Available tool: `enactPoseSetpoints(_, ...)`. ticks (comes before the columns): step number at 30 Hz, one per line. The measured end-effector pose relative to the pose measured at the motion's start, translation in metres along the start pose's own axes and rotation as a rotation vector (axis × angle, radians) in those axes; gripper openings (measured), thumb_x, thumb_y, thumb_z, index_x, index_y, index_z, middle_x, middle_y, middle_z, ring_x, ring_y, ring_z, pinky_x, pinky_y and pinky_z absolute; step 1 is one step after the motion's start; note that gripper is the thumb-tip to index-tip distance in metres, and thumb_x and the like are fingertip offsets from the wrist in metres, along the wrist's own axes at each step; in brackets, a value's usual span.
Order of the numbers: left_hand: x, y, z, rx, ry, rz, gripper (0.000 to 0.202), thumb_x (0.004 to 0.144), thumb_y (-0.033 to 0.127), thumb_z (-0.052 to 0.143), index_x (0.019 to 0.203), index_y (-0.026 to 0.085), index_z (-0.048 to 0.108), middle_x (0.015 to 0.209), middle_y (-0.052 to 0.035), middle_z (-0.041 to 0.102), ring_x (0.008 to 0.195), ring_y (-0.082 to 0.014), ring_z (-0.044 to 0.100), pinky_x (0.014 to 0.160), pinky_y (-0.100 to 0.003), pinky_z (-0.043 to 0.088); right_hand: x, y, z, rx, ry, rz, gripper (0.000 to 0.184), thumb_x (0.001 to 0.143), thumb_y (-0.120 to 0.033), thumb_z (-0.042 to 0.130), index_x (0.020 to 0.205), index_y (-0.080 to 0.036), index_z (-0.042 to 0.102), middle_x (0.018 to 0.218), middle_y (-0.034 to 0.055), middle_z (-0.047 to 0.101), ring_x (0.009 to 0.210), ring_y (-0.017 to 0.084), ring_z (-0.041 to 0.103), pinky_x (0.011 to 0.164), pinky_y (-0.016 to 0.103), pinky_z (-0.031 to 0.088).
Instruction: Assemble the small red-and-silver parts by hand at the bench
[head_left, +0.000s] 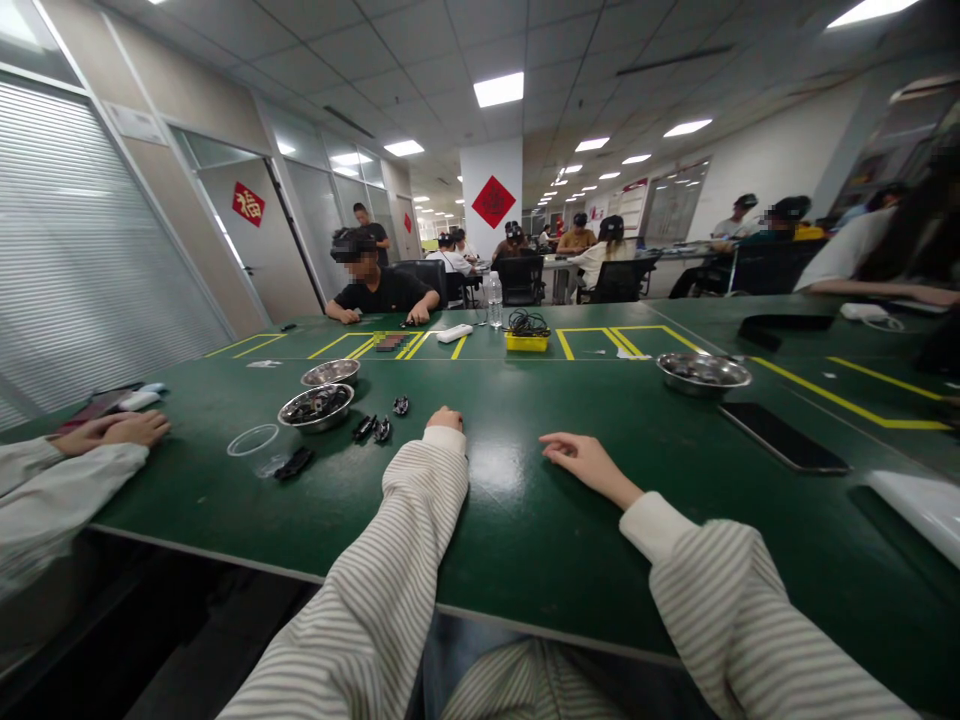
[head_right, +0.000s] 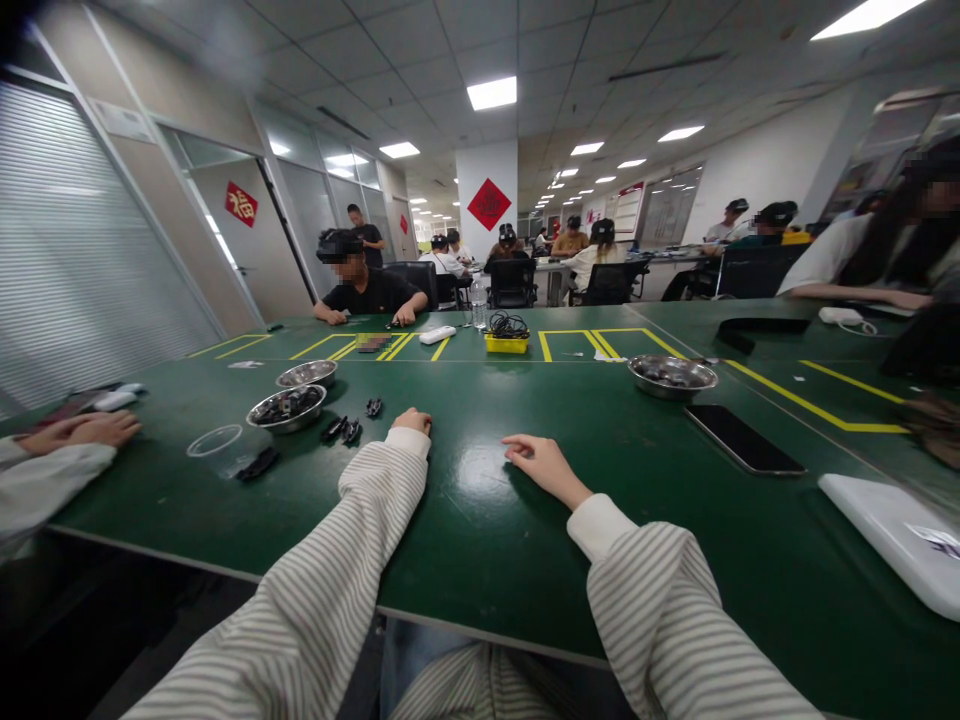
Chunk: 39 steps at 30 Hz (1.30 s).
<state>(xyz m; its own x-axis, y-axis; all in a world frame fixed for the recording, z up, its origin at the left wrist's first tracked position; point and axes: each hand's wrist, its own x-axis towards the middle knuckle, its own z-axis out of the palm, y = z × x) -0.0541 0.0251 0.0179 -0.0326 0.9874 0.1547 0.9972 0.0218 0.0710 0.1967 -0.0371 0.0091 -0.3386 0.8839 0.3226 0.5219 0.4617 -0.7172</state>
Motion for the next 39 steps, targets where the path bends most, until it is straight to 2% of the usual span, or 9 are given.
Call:
enactPoseSetpoints(4,0.002,0.001,0.001,0.012,-0.016,-0.009,0.025,0.075,0.022,0.042,0.092,0.019,0.061,0.093,-0.0101,0.055,0.088,-0.0196,0.053,0.072,-0.025,0.042,0.000,-0.001,-0.001,-0.009,-0.015,0.016,0.029,0.070,-0.027,0.050,0.095,-0.015,0.059,0.077,0.0048,0.065,0.069,0.014,0.059,0.065,0.025,0.045)
enactPoseSetpoints(10,0.003,-0.005,-0.006,0.044,-0.081,-0.212,0.027,0.073,0.019,0.045,0.097,0.015,0.056,0.098,-0.0124,0.054,0.094,-0.0211,0.049,0.074,-0.027,0.041,0.001,0.000,-0.001,-0.028,-0.025,0.018,0.027,0.070,-0.026,0.050,0.093,-0.015,0.060,0.074,0.0039,0.065,0.067,0.014,0.058,0.064,0.024,0.044)
enactPoseSetpoints(15,0.000,-0.012,-0.006,0.064,-0.066,-0.280,0.029,0.070,0.023,0.048,0.097,0.014,0.055,0.104,-0.0136,0.050,0.099,-0.0254,0.042,0.074,-0.032,0.040,0.000,0.000,-0.002,-0.047,-0.026,0.010,0.026,0.069,-0.025,0.050,0.091,-0.016,0.061,0.075,0.0036,0.065,0.067,0.014,0.058,0.063,0.024,0.043)
enactPoseSetpoints(19,-0.002,-0.011,-0.001,0.059,0.111,-0.043,0.030,0.070,0.024,0.048,0.099,0.019,0.054,0.105,-0.0083,0.049,0.102,-0.0256,0.033,0.076,-0.035,0.035,0.000,-0.003,-0.002,-0.058,-0.025,0.011,0.025,0.069,-0.025,0.050,0.089,-0.016,0.062,0.075,0.0037,0.065,0.067,0.014,0.058,0.064,0.024,0.043)
enactPoseSetpoints(24,-0.002,0.001,0.007,0.001,0.085,0.171,0.018,0.072,0.024,0.047,0.084,0.022,0.061,0.089,-0.0054,0.055,0.096,-0.0241,0.033,0.075,-0.036,0.032,0.000,-0.004,-0.002,-0.050,-0.025,0.009,0.025,0.069,-0.025,0.050,0.089,-0.016,0.063,0.075,0.0037,0.065,0.067,0.014,0.059,0.065,0.024,0.044)
enactPoseSetpoints(27,-0.008,0.022,0.014,-0.069,0.093,0.289,0.017,0.070,0.025,0.050,0.082,0.022,0.062,0.083,-0.0054,0.057,0.092,-0.0228,0.035,0.075,-0.034,0.033,0.000,-0.003,-0.002,-0.050,-0.018,0.009,0.025,0.069,-0.025,0.049,0.088,-0.017,0.063,0.074,0.0035,0.066,0.067,0.014,0.059,0.065,0.024,0.044)
enactPoseSetpoints(33,-0.042,0.079,0.025,-0.304,0.115,0.746,0.024,0.069,0.028,0.053,0.091,0.022,0.061,0.082,-0.0033,0.059,0.083,-0.0191,0.039,0.079,-0.033,0.034,0.004,0.006,-0.010,-0.114,0.091,0.069,0.024,0.067,-0.023,0.048,0.084,-0.017,0.063,0.068,0.0019,0.065,0.060,0.013,0.058,0.059,0.023,0.043)
enactPoseSetpoints(36,-0.051,0.092,0.027,-0.363,0.095,0.821,0.027,0.069,0.027,0.054,0.094,0.023,0.060,0.084,-0.0029,0.059,0.083,-0.0184,0.040,0.079,-0.033,0.034,0.005,0.012,-0.016,-0.136,0.070,0.106,0.026,0.065,-0.019,0.046,0.086,-0.016,0.063,0.070,0.0021,0.065,0.060,0.013,0.058,0.060,0.022,0.043)
enactPoseSetpoints(39,-0.048,0.088,0.022,-0.379,0.083,0.788,0.031,0.068,0.026,0.053,0.099,0.025,0.057,0.084,-0.0017,0.059,0.082,-0.0175,0.040,0.079,-0.032,0.034,0.005,0.015,-0.022,-0.127,-0.068,0.087,0.031,0.063,-0.012,0.045,0.087,-0.016,0.062,0.076,0.0023,0.065,0.065,0.012,0.057,0.063,0.022,0.043)
